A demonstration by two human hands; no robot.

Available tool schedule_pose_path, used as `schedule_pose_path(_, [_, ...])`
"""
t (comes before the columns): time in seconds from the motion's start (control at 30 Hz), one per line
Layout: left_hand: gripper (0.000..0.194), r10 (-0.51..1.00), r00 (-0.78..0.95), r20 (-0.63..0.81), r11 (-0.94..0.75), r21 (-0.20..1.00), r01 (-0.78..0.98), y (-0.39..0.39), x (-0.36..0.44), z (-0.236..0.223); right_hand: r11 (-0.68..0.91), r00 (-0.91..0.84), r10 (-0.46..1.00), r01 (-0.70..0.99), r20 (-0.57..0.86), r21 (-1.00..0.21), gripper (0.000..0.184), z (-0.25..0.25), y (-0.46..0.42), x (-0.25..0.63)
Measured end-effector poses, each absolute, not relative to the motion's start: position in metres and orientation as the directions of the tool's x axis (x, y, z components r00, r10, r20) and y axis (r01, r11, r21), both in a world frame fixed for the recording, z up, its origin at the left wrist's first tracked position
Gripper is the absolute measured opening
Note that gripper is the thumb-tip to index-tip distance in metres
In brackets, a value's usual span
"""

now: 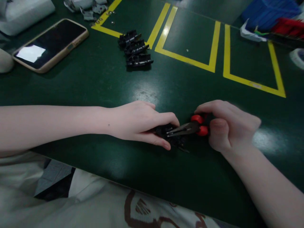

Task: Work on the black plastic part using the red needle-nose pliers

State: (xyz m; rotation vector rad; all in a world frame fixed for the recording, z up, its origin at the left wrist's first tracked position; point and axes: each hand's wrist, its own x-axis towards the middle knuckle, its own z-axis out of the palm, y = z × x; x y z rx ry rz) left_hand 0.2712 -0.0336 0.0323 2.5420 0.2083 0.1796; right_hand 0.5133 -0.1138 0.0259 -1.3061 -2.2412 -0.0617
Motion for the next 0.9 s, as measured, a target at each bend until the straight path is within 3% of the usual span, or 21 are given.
schedule_pose_path(0.27, [0.038,0.170,0.984,0.056,-0.819,0.563,0.109,-0.0327,0.2719,0.0333,0.507,-0.350,0.810,0.822,0.471,-0.260,0.039,0.0261,-0.1147,0.5119])
schedule_pose_path(0.9, [0.039,0.152,0.985,0.087,-0.844,0.529,0.084,-0.0338,0.2718,0.0311,0.536,-0.407,0.774,0.828,0.485,-0.161,0.026,0.0277,-0.1140,0.5109])
